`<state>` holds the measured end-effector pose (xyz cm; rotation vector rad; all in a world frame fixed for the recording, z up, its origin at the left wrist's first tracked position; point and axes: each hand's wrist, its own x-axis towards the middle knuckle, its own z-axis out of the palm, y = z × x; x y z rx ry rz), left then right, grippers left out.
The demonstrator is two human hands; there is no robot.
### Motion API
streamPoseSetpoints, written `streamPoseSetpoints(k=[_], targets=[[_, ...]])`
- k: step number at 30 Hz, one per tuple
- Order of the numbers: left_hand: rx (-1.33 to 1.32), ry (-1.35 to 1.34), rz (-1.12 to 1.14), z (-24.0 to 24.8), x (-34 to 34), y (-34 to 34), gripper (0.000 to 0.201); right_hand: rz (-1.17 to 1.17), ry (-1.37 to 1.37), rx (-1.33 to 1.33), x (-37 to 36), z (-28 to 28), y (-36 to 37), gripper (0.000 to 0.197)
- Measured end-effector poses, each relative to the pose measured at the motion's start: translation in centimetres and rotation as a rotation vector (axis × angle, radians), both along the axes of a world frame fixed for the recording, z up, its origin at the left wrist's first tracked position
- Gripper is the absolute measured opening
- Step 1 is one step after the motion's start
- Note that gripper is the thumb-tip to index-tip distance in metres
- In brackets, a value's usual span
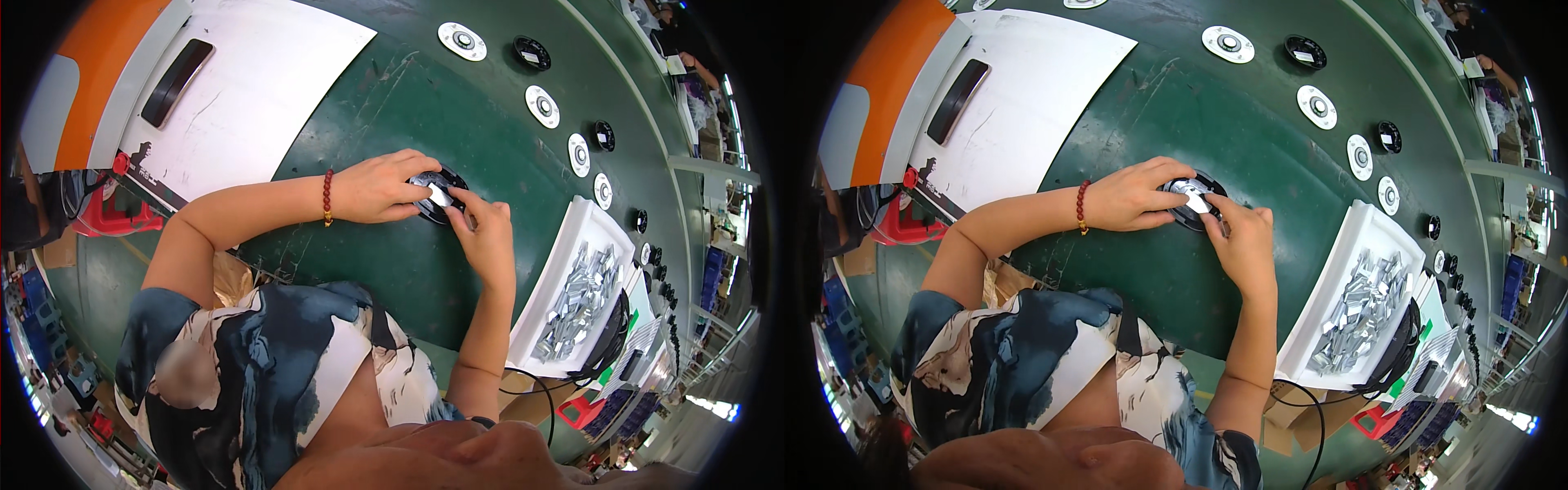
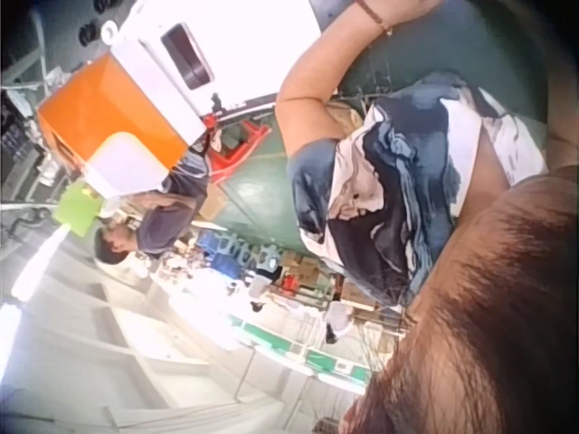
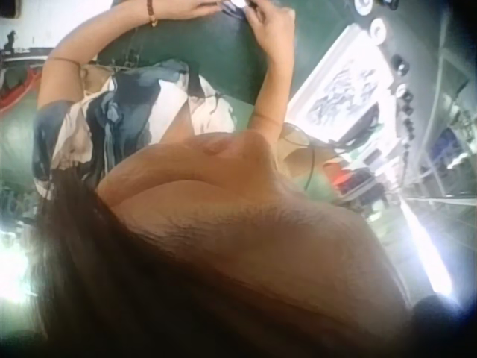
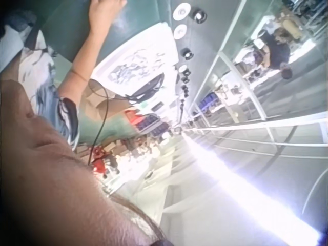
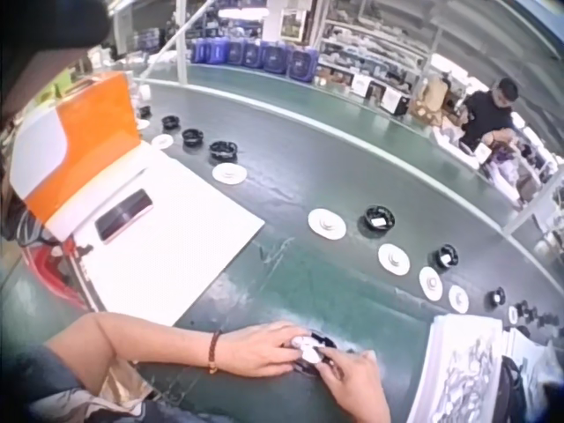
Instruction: The recorder is assembling electronic components at a factory workstation, placing internal parts into plastic housings.
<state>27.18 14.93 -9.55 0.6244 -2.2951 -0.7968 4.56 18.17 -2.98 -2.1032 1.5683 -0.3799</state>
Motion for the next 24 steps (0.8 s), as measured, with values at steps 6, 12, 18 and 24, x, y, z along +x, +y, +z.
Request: streamPoseSetpoints(k=[6, 12, 18, 24], targets=[[0.004, -0.001, 0.005, 0.0, 0.1, 0.0, 0.033, 0.029, -0.052, 0.039, -1.7, 0.2, 0.8, 0.024], [0.004, 0.004, 0.007, -0.1, 0.1, 0.1, 0.034, 0.049, -0.015, 0.112, -1.6, -0.1, 1.1, 0.033], [0.013, -0.002, 0.011, -0.1, 0.2, 0.0, 0.033, 0.061, 0.005, 0.115, -1.5, -0.3, 0.9, 0.034], [0.004, -0.013, 0.004, -0.1, 0.0, 0.1, 0.035, 0.013, -0.047, 0.111, -2.4, 0.1, 1.1, 0.032]])
